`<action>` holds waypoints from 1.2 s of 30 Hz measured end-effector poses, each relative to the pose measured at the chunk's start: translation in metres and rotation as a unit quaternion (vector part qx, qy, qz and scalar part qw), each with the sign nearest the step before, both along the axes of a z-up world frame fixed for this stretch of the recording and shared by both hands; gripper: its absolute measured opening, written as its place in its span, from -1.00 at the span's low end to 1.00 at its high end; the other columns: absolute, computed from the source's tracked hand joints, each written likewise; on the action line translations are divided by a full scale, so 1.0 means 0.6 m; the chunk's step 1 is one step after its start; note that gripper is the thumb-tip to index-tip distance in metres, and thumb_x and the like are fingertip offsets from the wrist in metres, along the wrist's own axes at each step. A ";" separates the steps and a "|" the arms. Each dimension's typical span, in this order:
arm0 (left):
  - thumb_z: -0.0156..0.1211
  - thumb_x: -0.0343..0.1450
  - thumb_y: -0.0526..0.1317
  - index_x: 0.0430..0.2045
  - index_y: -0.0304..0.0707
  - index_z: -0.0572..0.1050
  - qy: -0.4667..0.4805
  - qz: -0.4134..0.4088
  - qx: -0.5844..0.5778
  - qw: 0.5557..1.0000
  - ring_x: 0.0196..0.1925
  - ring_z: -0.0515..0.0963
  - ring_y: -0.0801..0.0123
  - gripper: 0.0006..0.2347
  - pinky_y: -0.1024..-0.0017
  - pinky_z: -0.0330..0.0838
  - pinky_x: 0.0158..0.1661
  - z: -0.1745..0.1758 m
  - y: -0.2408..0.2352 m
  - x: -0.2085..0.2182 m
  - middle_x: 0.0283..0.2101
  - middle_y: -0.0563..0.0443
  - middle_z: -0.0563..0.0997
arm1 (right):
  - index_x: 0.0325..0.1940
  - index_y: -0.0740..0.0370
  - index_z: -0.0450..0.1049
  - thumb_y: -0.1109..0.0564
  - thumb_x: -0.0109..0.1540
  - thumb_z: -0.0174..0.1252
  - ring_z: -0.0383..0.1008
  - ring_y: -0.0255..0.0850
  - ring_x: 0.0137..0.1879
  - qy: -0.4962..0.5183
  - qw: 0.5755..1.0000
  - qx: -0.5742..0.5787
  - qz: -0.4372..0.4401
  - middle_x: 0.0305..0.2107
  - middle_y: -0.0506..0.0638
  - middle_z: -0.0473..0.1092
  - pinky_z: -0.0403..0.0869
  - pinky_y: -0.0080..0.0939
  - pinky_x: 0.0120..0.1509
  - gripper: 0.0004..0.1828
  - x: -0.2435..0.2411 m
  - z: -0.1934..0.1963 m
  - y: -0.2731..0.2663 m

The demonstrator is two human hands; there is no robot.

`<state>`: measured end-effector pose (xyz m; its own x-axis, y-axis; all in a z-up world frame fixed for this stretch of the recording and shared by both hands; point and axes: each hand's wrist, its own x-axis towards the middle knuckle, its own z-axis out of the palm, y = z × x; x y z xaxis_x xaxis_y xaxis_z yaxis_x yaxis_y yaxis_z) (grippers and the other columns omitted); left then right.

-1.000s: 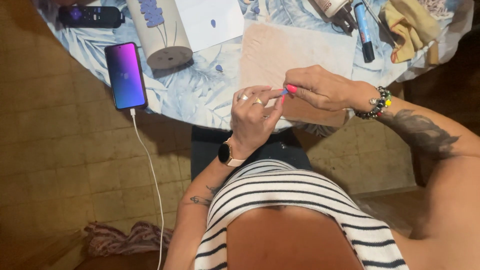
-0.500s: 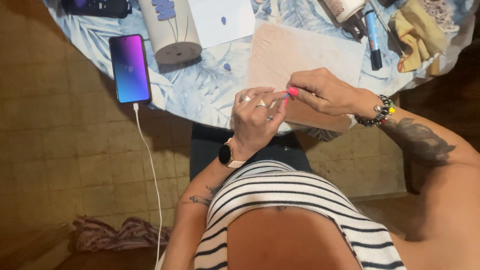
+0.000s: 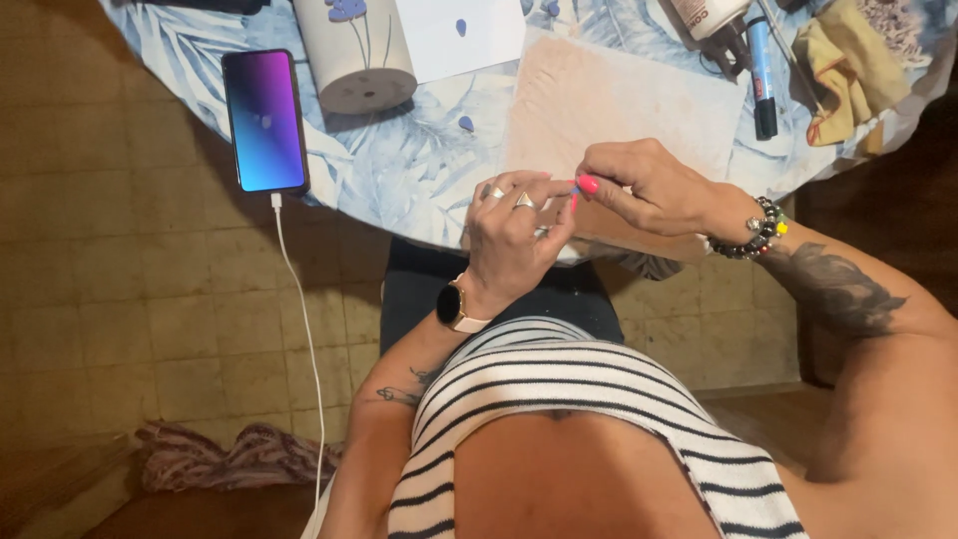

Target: Applying heart-shaped transfers to a card using a rubbing tool

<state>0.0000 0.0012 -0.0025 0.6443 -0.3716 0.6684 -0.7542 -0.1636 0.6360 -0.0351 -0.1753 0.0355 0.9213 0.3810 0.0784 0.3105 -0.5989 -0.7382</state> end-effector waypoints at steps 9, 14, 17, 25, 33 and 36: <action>0.08 0.24 -0.13 -0.38 -0.13 0.41 -0.049 0.009 0.123 0.991 -0.13 0.43 0.20 -0.82 0.03 0.04 -0.03 -0.016 0.007 -0.007 -0.30 0.08 0.46 | -0.40 0.29 0.23 0.19 0.15 -0.09 0.26 0.14 -0.39 -0.087 0.988 -0.132 -0.002 -0.56 0.15 0.18 0.27 0.00 -0.32 -0.90 0.043 -0.084 -0.067; -0.14 0.28 0.12 -0.14 0.02 0.41 -0.063 -0.016 0.360 0.931 0.13 0.25 0.21 -0.62 -0.25 -0.35 0.05 -0.019 0.012 -0.017 0.07 0.01 0.31 | -0.59 0.24 0.13 0.21 0.18 -0.07 0.12 -0.12 -0.51 -0.292 0.899 -0.315 -0.082 -0.64 0.01 0.12 0.16 -0.17 -0.44 -0.75 0.101 -0.086 -0.032; -0.05 0.25 0.11 -0.16 0.03 0.41 -0.059 -0.017 0.356 0.932 0.12 0.27 0.23 -0.63 -0.23 -0.35 0.05 -0.014 0.013 -0.012 0.04 0.04 0.33 | -0.53 0.17 0.19 0.17 0.23 -0.06 0.15 -0.18 -0.46 -0.333 0.859 -0.385 -0.059 -0.59 -0.05 0.12 0.15 -0.24 -0.42 -0.77 0.105 -0.091 -0.034; 0.01 0.25 0.05 -0.22 -0.04 0.43 -0.012 -0.042 0.272 0.961 0.07 0.34 0.14 -0.68 -0.19 -0.42 0.10 -0.027 0.009 -0.010 -0.05 -0.05 0.40 | -0.50 0.16 0.23 0.17 0.06 -0.25 0.18 -0.11 -0.44 -0.278 0.874 -0.375 0.138 -0.58 -0.04 0.11 0.19 -0.20 -0.35 -0.87 -0.043 -0.076 -0.151; -0.08 0.29 0.04 -0.47 -0.11 0.44 -0.015 -0.004 0.104 0.994 -0.25 0.43 0.30 -0.74 0.09 0.12 -0.08 -0.008 -0.034 -0.012 -0.35 0.17 0.42 | -0.43 0.28 0.20 0.13 0.24 -0.21 0.24 0.09 -0.39 -0.118 0.984 -0.090 -0.095 -0.58 0.07 0.12 0.25 -0.14 -0.31 -0.79 -0.054 -0.058 -0.041; -0.22 0.34 0.04 -0.60 -0.19 0.30 0.098 -0.084 0.018 0.991 -0.53 0.38 0.21 -0.70 0.36 0.26 -0.43 0.009 -0.039 0.000 -0.62 0.07 0.29 | -0.37 0.21 0.26 0.03 0.24 -0.25 0.25 0.00 -0.41 -0.078 0.987 0.024 -0.136 -0.57 -0.01 0.15 0.26 -0.20 -0.29 -0.75 -0.047 -0.057 0.018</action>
